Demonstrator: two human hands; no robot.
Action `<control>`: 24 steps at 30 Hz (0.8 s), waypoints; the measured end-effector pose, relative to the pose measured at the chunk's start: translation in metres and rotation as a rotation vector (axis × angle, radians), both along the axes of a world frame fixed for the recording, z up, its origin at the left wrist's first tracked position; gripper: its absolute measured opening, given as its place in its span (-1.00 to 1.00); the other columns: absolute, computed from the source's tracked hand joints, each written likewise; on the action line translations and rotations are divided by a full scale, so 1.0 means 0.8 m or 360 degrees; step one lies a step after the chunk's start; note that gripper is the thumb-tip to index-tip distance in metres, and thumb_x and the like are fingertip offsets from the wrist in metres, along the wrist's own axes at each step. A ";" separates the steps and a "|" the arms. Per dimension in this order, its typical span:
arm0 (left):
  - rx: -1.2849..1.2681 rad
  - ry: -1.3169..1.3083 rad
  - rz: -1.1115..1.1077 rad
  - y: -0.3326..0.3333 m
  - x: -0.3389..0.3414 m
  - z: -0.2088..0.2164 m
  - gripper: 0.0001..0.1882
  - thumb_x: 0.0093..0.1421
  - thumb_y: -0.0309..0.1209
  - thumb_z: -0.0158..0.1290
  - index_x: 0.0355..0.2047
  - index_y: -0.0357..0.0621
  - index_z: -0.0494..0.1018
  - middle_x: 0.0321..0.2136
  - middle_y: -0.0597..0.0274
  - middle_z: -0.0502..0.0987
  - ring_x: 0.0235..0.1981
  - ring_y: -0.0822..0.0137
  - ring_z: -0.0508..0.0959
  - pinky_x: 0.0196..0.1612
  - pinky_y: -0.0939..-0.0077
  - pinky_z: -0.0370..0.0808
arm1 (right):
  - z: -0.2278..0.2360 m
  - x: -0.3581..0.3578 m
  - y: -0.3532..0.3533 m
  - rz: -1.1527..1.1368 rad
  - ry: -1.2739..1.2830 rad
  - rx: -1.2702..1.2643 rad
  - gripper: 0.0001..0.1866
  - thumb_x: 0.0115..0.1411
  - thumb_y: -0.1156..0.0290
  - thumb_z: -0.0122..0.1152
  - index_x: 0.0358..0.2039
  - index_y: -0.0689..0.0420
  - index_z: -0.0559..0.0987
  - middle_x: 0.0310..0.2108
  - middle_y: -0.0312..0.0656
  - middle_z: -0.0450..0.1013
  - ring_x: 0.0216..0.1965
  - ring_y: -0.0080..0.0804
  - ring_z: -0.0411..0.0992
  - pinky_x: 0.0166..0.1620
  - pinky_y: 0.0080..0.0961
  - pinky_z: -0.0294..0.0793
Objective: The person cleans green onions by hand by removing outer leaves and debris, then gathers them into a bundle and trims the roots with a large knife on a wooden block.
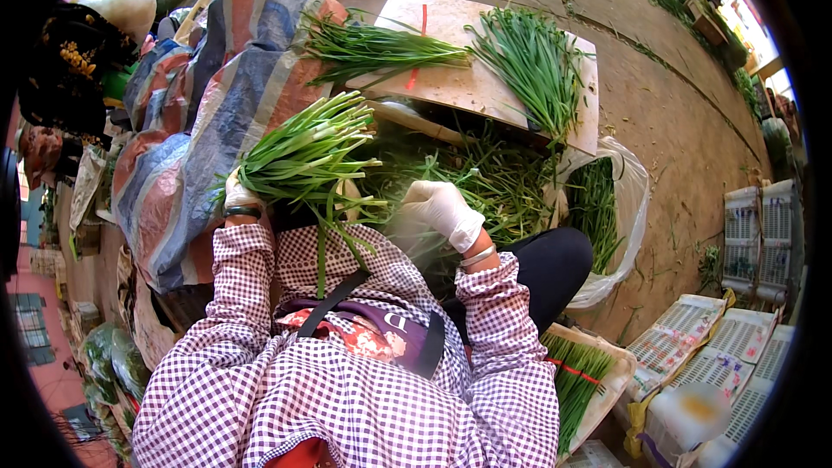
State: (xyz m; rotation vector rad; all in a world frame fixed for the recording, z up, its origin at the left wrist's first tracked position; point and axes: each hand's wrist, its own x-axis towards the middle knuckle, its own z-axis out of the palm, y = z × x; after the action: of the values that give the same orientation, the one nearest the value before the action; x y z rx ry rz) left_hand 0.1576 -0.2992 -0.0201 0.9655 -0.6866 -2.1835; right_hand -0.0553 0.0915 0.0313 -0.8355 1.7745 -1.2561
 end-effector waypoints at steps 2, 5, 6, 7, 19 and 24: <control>-0.0040 0.0015 -0.0013 -0.007 0.005 -0.009 -0.63 0.25 -0.33 -0.24 -0.29 -0.33 0.51 -0.29 -0.10 0.60 -0.27 -0.02 0.59 -0.08 0.11 0.53 | -0.008 -0.004 0.005 -0.0050 0.0129 0.0011 -0.88 0.08 0.47 0.32 -0.37 0.21 0.59 -0.50 -0.29 0.51 -0.47 -0.59 0.40 -0.36 -0.59 0.42; -0.0022 0.0033 -0.0007 -0.019 0.011 -0.020 -0.64 0.25 -0.34 -0.24 -0.31 -0.33 0.52 -0.31 -0.09 0.60 -0.30 -0.01 0.59 -0.10 0.13 0.54 | -0.008 -0.017 0.013 -0.0201 0.0466 0.0235 -0.90 0.07 0.41 0.28 -0.38 0.10 0.59 -0.49 -0.17 0.54 -0.47 -0.34 0.51 -0.35 -0.44 0.46; -0.0003 0.0038 -0.0001 -0.023 0.012 -0.023 -0.64 0.25 -0.34 -0.24 -0.31 -0.33 0.52 -0.31 -0.08 0.60 -0.31 -0.01 0.59 -0.11 0.14 0.54 | -0.023 -0.025 0.018 -0.0237 0.0588 0.0242 -0.88 0.07 0.35 0.30 -0.40 0.08 0.58 -0.51 -0.15 0.53 -0.46 -0.26 0.50 -0.35 -0.41 0.45; -0.0011 0.0033 -0.0006 -0.024 0.014 -0.025 -0.64 0.25 -0.34 -0.24 -0.31 -0.33 0.52 -0.31 -0.08 0.60 -0.31 -0.01 0.59 -0.11 0.14 0.54 | -0.025 -0.029 0.023 -0.0261 0.0628 0.0344 -0.88 0.07 0.33 0.30 -0.40 0.06 0.59 -0.49 -0.14 0.54 -0.44 -0.22 0.51 -0.33 -0.39 0.45; 0.0141 0.0034 -0.0013 -0.007 0.008 -0.003 -0.57 0.26 -0.27 -0.29 -0.20 -0.33 0.50 -0.21 -0.12 0.58 -0.19 -0.06 0.56 0.02 0.06 0.47 | -0.035 -0.035 0.041 -0.0288 0.1578 0.1013 -0.80 0.03 0.23 0.25 -0.40 0.05 0.67 -0.29 -0.16 0.50 -0.18 -0.19 0.43 -0.13 -0.26 0.44; 0.0207 0.0090 -0.0134 0.001 -0.007 0.006 -0.53 0.28 -0.25 -0.30 -0.12 -0.37 0.49 -0.13 -0.16 0.56 -0.12 -0.11 0.55 0.08 0.00 0.44 | -0.044 0.005 -0.037 -0.0165 0.0940 -0.0382 -0.72 0.10 0.33 0.31 -0.15 0.07 0.63 -0.11 -0.11 0.54 -0.04 -0.18 0.44 0.09 -0.34 0.34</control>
State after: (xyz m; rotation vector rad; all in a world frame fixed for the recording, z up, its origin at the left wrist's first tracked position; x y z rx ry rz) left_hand 0.1517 -0.2980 -0.0152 0.9517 -0.5742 -2.3442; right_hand -0.0509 0.0617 -0.0040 -1.3748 2.1684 -1.4034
